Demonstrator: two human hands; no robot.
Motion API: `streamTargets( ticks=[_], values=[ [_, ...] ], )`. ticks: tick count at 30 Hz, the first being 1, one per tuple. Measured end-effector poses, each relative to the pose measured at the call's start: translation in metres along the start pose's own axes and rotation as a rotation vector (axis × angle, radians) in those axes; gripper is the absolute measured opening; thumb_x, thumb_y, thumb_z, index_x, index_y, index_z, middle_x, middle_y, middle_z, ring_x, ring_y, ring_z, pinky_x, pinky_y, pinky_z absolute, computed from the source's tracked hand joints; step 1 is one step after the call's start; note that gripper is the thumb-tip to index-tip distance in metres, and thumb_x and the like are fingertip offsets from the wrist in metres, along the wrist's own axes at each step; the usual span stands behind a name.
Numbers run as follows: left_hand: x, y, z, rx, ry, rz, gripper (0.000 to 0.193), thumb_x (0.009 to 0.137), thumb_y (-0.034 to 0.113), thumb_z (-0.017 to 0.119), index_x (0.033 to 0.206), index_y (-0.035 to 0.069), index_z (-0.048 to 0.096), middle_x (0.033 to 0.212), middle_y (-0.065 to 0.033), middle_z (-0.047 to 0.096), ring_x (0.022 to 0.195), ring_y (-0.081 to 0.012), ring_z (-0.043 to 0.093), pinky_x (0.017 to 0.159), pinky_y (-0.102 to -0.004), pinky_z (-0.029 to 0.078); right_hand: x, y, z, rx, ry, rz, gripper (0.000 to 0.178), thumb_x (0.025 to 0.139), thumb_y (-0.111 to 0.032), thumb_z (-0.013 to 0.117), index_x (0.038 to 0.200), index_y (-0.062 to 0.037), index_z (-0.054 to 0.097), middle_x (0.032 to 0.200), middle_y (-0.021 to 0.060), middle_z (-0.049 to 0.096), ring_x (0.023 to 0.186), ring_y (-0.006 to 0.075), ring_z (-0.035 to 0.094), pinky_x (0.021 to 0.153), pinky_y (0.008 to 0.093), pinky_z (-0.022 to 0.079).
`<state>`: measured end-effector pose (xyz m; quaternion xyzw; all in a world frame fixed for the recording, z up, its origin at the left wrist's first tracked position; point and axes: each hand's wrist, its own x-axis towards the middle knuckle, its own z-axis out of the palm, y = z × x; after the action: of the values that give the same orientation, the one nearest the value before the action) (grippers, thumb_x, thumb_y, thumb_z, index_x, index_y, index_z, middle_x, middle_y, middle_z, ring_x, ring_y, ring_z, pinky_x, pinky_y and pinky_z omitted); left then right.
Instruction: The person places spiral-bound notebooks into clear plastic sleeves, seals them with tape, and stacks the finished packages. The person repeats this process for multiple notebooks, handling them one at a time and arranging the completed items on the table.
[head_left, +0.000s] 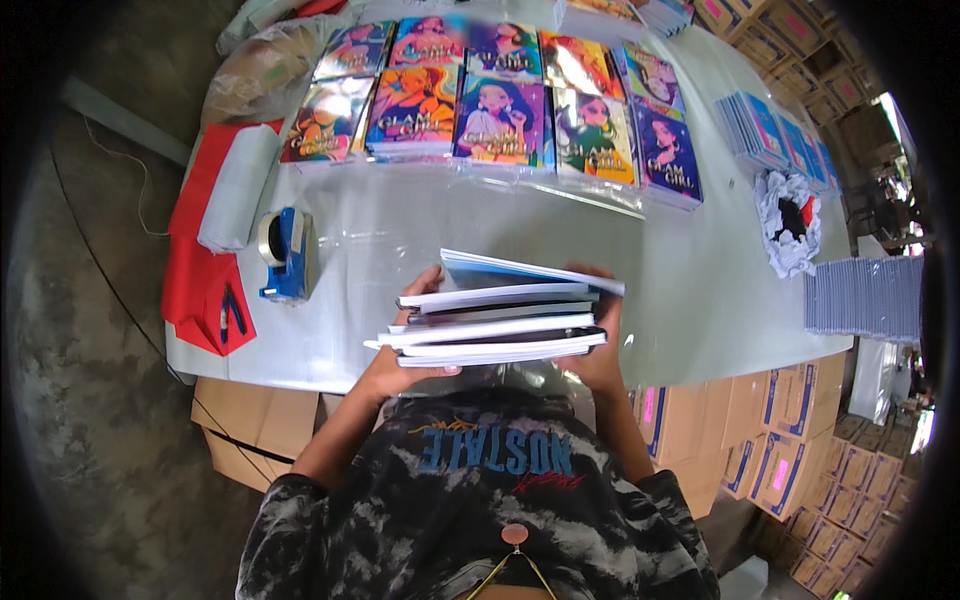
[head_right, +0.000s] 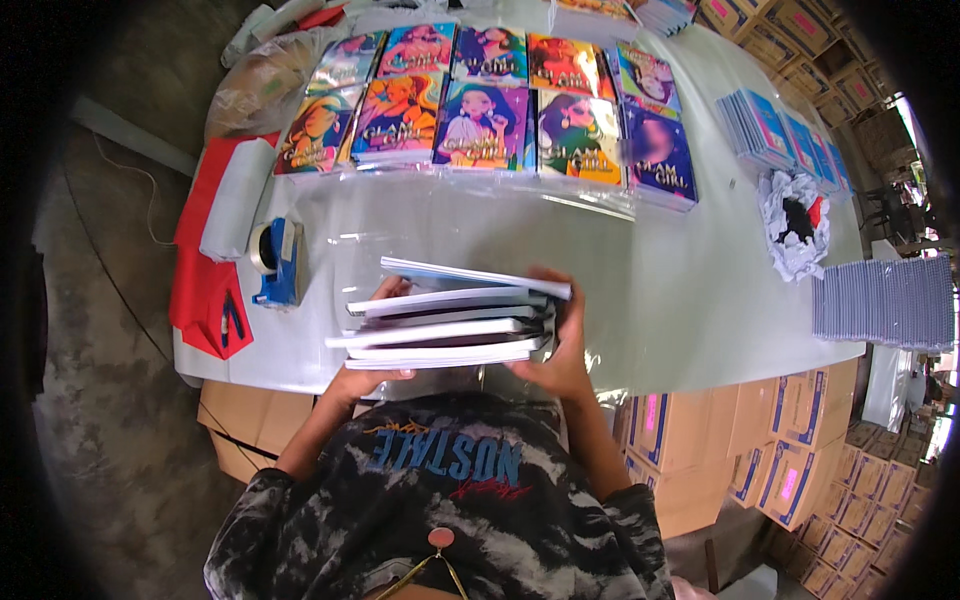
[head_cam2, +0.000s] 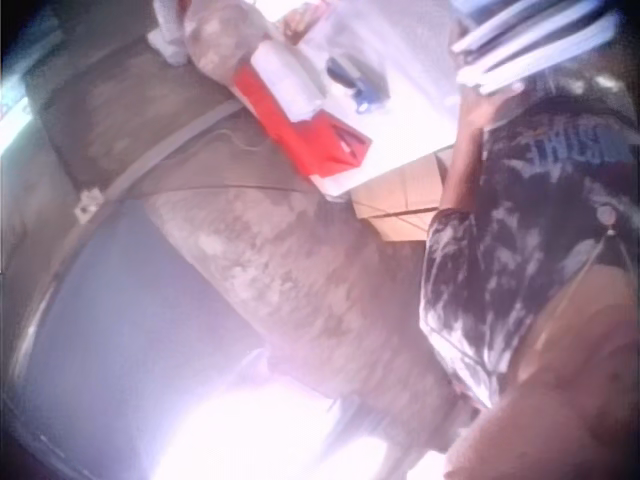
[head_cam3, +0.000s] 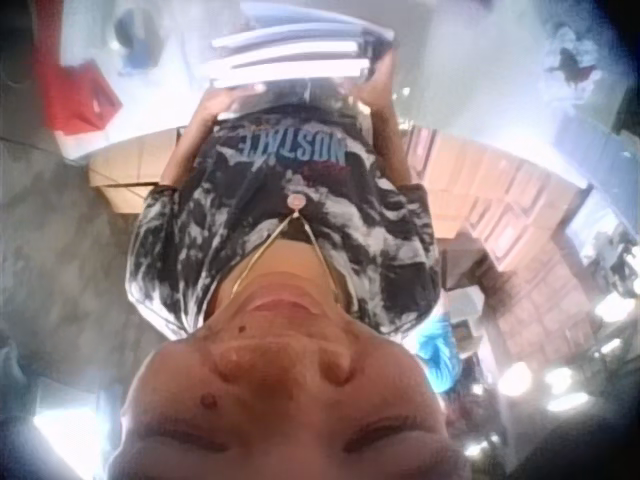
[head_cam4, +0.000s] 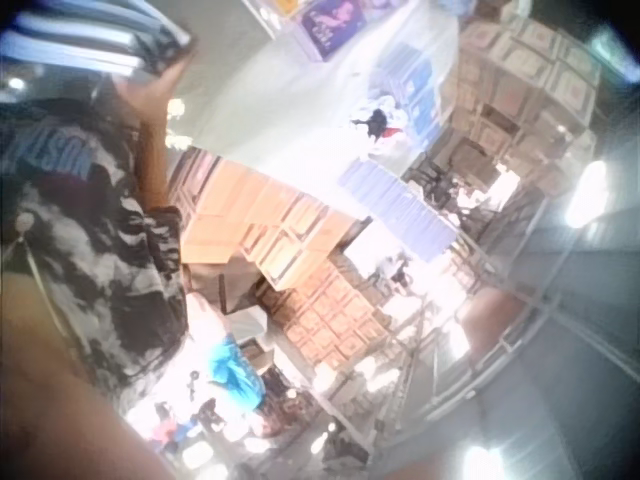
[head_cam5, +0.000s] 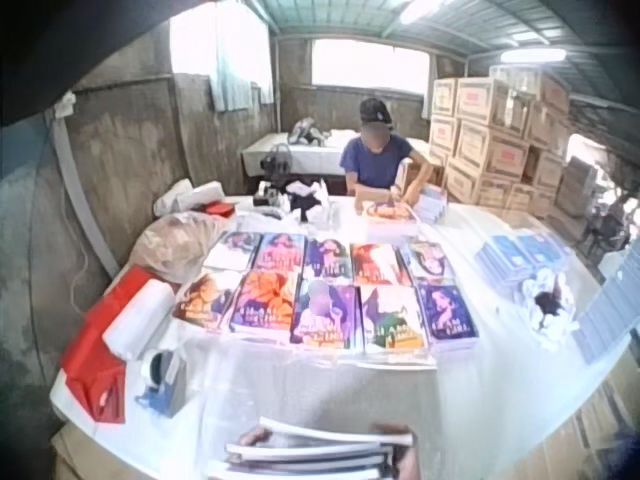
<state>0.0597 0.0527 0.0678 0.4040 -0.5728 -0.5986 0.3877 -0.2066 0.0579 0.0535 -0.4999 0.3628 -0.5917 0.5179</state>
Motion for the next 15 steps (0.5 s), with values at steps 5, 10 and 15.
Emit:
streamTargets(
  ticks=[5,10,15],
  values=[
    [0.018,-0.030,0.014,0.047,0.035,0.216,0.108,0.053,0.024,0.087,0.138,0.003,0.025,0.136,-0.0144,0.037,0.126,-0.0251,0.037,0.104,-0.0375,0.031,-0.009,0.032,-0.005,-0.052,-0.055,0.038,0.114,0.048,-0.024,0.091,0.140,-0.0083,0.025,0.132,0.0136,0.039,0.121,0.0254,0.042,0.101,0.0377,0.037],
    [0.030,-0.031,0.033,-0.289,0.163,0.180,0.101,0.055,0.027,0.087,0.133,0.002,0.027,0.122,-0.0124,0.043,0.115,-0.0213,0.045,0.099,-0.0356,0.036,-0.007,0.016,0.013,-0.068,0.127,0.044,0.101,0.051,-0.024,0.091,0.130,-0.0023,0.033,0.119,0.0093,0.047,0.112,0.0204,0.048,0.097,0.0342,0.039],
    [0.027,-0.039,0.036,-0.281,0.089,0.167,0.114,0.051,0.036,0.090,0.135,0.001,0.021,0.122,-0.0119,0.043,0.113,-0.0236,0.046,0.099,-0.0365,0.035,0.002,0.017,0.010,0.087,0.220,-0.121,0.110,0.041,-0.037,0.092,0.127,-0.0029,0.034,0.117,0.0082,0.047,0.110,0.0201,0.048,0.095,0.0327,0.040]
  ],
)
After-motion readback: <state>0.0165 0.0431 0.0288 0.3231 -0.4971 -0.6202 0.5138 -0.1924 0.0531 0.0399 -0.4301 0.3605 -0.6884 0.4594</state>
